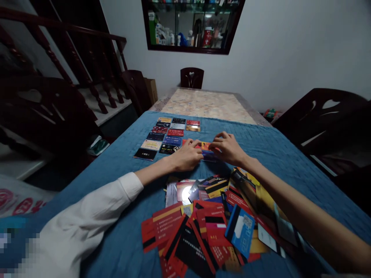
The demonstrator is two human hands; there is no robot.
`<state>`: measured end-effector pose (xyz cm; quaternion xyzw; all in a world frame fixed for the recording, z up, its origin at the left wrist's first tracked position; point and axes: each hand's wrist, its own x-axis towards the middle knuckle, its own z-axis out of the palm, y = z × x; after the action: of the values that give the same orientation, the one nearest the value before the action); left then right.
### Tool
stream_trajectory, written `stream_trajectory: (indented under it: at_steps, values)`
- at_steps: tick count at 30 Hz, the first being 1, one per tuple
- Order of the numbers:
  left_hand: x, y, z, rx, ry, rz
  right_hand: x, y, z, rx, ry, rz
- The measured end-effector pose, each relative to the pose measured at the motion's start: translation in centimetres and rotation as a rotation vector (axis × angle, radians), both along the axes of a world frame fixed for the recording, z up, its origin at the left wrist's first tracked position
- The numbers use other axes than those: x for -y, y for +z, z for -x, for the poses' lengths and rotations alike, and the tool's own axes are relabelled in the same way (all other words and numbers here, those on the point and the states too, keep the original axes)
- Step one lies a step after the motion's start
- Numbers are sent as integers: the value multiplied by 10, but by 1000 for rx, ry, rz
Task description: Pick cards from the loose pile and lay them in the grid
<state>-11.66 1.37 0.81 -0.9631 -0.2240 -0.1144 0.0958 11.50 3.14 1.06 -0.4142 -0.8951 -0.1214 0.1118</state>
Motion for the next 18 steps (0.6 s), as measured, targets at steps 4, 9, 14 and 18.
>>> stream_trajectory:
  at_steps: [4,9,14,18]
  values:
    - [14,-5,-22,-2,-91,-12,19,-9,-28,-40,-9,-29]
    - [22,-11,-50,35,-189,-9,45,-15,-55,-59,-45,-46]
    - [21,-17,-71,-4,-255,3,65,-20,-75,-63,-98,-56]
    - [17,-21,-85,-57,-319,29,76,-25,-87,-62,-129,-36]
